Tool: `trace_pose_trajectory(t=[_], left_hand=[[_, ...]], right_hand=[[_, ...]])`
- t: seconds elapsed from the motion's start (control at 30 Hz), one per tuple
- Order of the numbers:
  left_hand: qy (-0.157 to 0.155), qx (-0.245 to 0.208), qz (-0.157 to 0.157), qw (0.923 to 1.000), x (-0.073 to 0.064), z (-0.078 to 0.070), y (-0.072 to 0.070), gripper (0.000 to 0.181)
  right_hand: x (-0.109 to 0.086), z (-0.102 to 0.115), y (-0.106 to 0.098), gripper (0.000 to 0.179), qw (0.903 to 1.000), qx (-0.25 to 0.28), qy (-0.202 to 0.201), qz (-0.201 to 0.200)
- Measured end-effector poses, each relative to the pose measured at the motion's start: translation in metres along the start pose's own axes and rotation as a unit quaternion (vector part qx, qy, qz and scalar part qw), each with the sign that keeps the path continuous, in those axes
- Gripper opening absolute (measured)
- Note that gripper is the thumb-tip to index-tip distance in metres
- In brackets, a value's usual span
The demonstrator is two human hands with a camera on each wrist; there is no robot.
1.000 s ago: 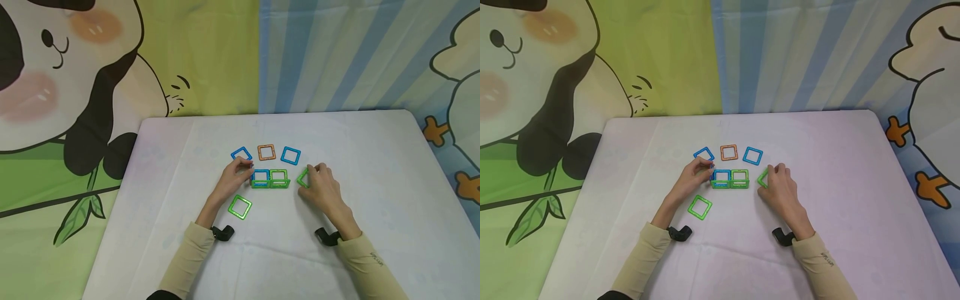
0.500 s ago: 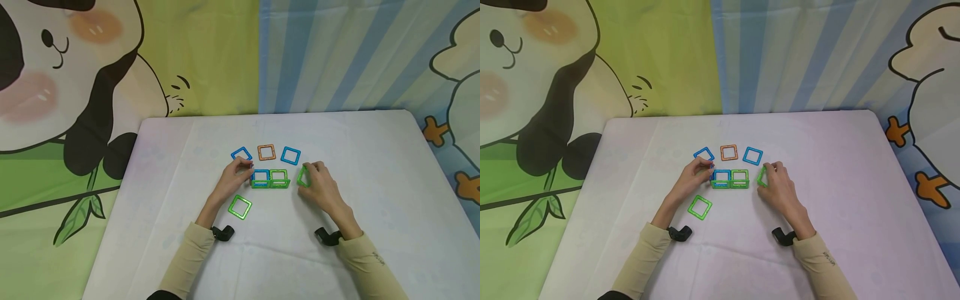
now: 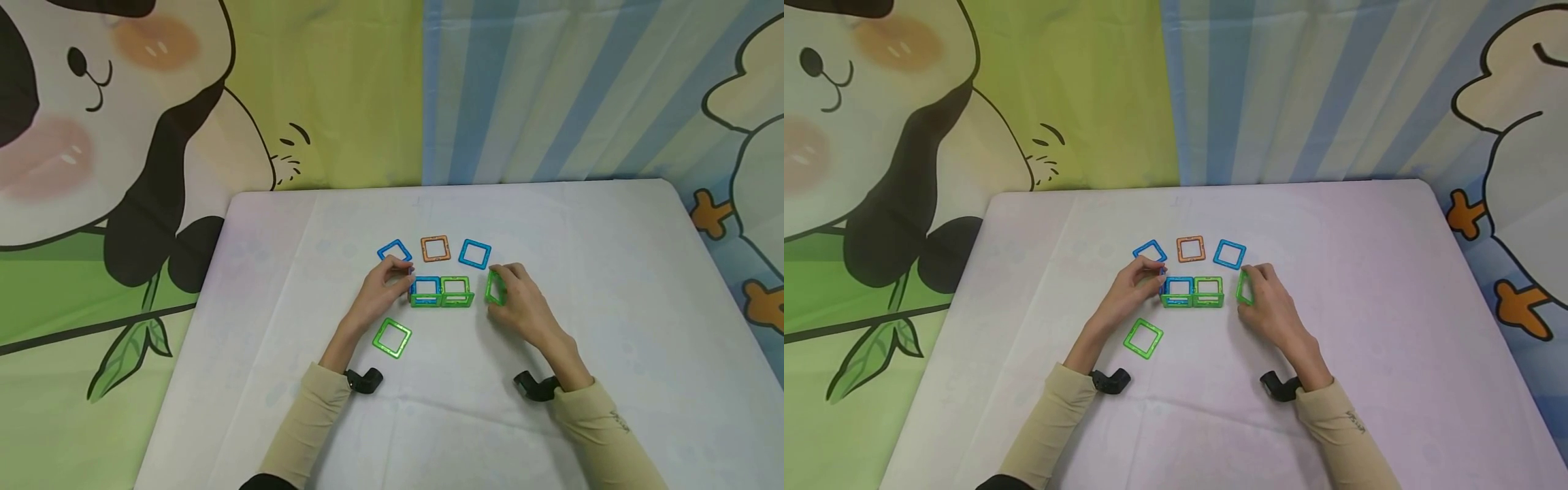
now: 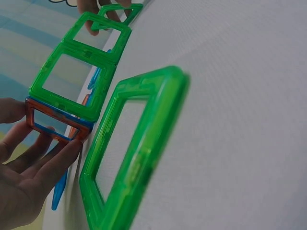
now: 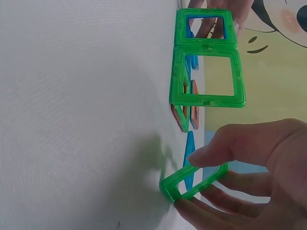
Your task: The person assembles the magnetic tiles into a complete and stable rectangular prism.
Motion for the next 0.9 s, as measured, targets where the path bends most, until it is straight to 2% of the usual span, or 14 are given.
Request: trace_pose_trajectory(t=[0.47,0.73,0.9], left_hand=[[-0.006,0.002,0.001,1.0000,0.0003,-0.0008,0.0003,0.031],[-0.004,0.001,0.002,1.0000,0.0006,-0.0005,-0.0001,0.033],[-0.005,0.005,0.002,1.0000,0.0004,-0.0001,-0.0001,0.031]], right_hand=[[0.0045,-0.0009,0.0028,0.067,0.9971,0.062,-0.041,0.014],[0.0079,0.0004,0.0049,0.069,0.9952,0.089,-0.011,0.039],[0.0098,-0.0011,0.0067,0.069,0.9935,0.104,-0.006,0.044]])
Point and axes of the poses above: each hand's wrist, its own x-axis towards the middle knuckle, its own y-axis out of the palm, z = x × y, the point moved 3 cm from there along x, towards the middle knuckle, and after that the axes turned 8 degrees about z, right-handed, at the moved point
